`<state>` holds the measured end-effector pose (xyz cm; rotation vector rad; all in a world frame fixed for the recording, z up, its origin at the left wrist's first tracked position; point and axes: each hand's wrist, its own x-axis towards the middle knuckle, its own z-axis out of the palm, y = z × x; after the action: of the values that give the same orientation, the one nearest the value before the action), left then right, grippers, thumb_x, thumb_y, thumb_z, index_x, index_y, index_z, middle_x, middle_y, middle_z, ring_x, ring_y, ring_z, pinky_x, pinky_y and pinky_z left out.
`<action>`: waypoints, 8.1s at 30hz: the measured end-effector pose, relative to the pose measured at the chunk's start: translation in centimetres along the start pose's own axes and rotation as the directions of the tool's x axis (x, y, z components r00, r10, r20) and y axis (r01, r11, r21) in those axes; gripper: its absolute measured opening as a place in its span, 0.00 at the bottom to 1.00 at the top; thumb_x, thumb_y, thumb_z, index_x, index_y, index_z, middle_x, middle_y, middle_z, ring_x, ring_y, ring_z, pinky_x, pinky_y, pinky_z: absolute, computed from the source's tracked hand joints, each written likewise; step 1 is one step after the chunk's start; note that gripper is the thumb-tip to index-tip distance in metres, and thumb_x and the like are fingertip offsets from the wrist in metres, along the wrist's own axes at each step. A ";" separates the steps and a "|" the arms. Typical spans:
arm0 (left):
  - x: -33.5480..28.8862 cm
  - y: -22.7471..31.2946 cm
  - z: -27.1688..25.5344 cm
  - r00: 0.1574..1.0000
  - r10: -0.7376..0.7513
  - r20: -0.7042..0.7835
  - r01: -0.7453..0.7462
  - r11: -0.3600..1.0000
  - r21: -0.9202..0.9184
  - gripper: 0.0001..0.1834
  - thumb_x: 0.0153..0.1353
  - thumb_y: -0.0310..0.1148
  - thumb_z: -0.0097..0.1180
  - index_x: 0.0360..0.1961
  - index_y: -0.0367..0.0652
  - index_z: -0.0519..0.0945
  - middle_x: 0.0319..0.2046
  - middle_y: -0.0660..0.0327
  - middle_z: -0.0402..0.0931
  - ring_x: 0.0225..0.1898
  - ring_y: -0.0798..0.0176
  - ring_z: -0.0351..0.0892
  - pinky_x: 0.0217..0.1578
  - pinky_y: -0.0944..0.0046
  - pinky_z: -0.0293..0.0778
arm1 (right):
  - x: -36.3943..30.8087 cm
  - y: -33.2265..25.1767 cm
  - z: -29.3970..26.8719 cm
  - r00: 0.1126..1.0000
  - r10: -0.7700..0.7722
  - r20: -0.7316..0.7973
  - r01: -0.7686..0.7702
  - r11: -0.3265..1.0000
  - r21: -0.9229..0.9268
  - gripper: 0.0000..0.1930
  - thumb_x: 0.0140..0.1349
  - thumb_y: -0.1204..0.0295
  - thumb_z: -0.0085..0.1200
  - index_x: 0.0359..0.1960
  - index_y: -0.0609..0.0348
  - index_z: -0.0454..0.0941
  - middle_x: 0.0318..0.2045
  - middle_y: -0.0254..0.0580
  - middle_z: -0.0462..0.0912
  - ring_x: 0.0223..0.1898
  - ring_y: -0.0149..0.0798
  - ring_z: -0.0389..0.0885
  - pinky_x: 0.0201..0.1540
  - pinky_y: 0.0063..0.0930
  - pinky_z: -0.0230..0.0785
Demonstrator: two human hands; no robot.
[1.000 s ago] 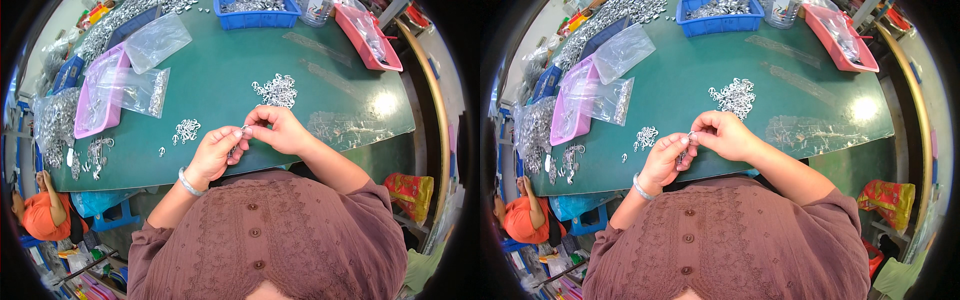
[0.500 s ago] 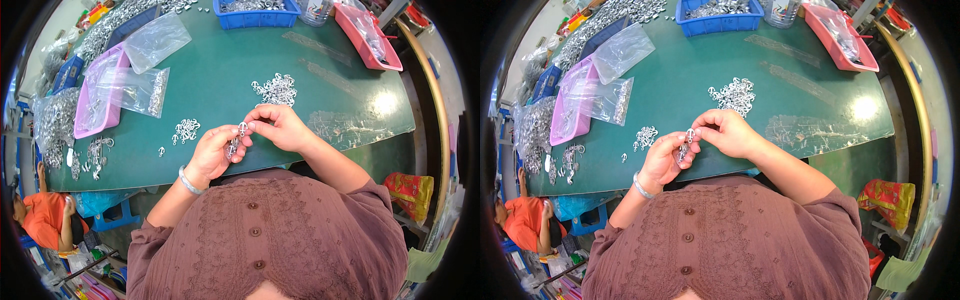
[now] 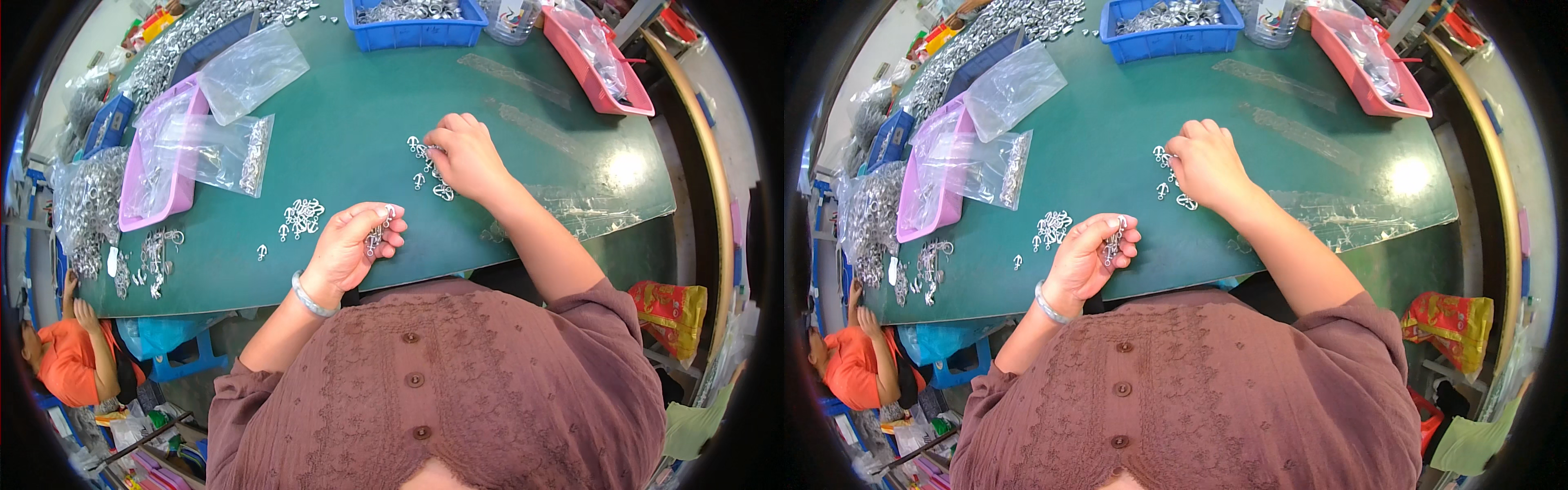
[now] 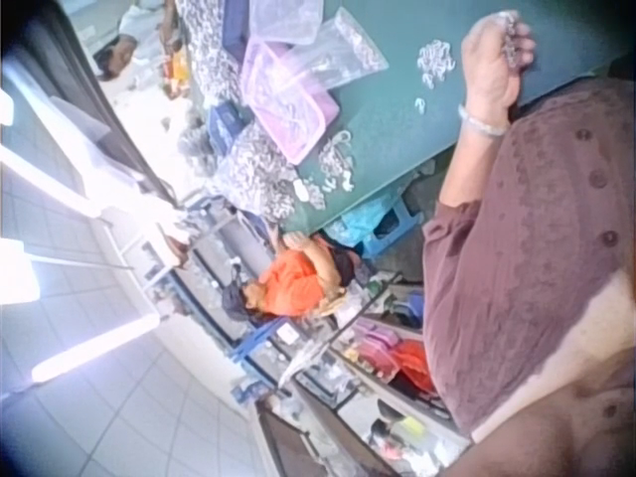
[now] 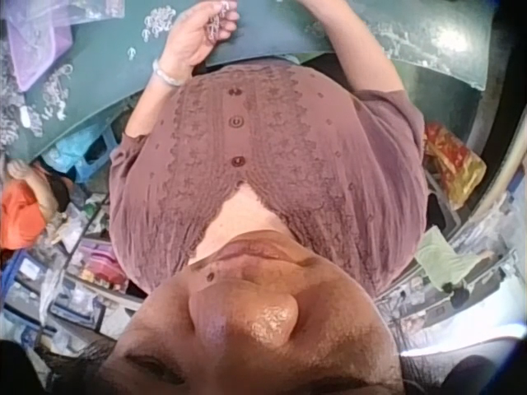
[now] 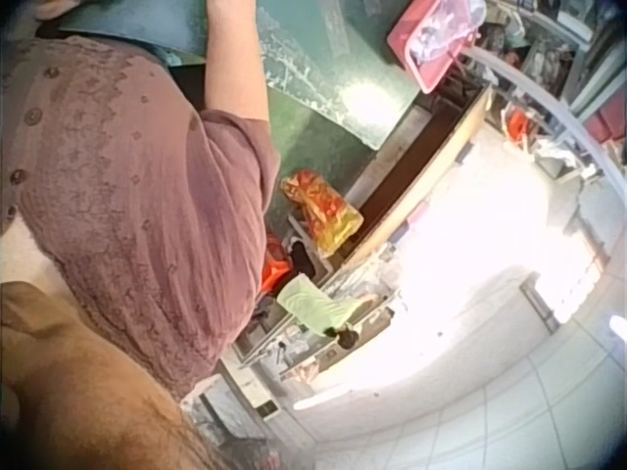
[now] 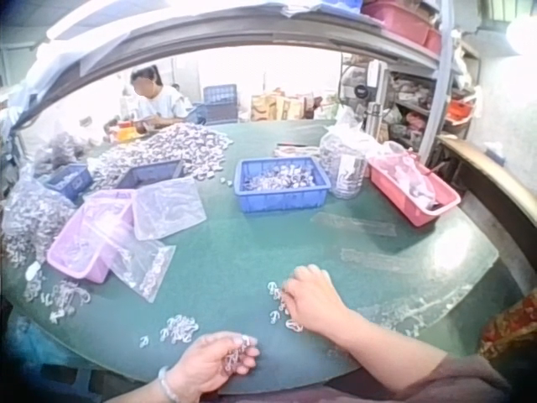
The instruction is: The person empties anchor charms from a plastic bag onto the table and arranges them into a line on the tabletop by hand.
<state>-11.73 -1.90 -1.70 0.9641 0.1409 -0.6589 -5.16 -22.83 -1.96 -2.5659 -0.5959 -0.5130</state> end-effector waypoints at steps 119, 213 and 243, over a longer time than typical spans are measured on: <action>0.8 0.5 0.0 0.997 -0.019 0.072 0.020 1.000 -0.014 0.08 0.60 0.32 0.48 0.35 0.37 0.74 0.28 0.59 0.75 0.26 0.69 0.74 0.24 0.73 0.71 | -1.9 -1.8 -3.2 0.976 -0.121 0.178 0.102 0.988 0.114 0.06 0.45 0.73 0.57 0.27 0.57 0.77 0.30 0.38 0.74 0.39 0.42 0.69 0.43 0.35 0.58; -0.7 0.4 -1.6 0.944 0.300 -0.138 -0.258 0.931 0.257 0.11 0.56 0.21 0.48 0.42 0.36 0.71 0.34 0.59 0.74 0.31 0.69 0.74 0.31 0.73 0.72 | -1.6 -6.7 0.2 0.794 0.302 0.527 -0.602 0.277 0.749 0.05 0.54 0.73 0.53 0.26 0.62 0.75 0.21 0.30 0.74 0.24 0.21 0.67 0.27 0.15 0.61; -9.0 6.2 -12.5 0.733 0.649 -0.204 0.078 0.217 0.973 0.07 0.53 0.28 0.51 0.22 0.35 0.73 0.15 0.67 0.65 0.19 0.75 0.61 0.21 0.71 0.59 | -1.9 -7.4 0.2 0.813 0.200 0.546 -0.580 0.360 0.731 0.06 0.56 0.74 0.50 0.30 0.64 0.75 0.23 0.30 0.75 0.26 0.22 0.70 0.31 0.17 0.64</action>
<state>-13.24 14.63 -0.97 2.3831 0.0715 0.1092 -10.31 -17.38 -0.40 -1.6250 -0.1921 0.4270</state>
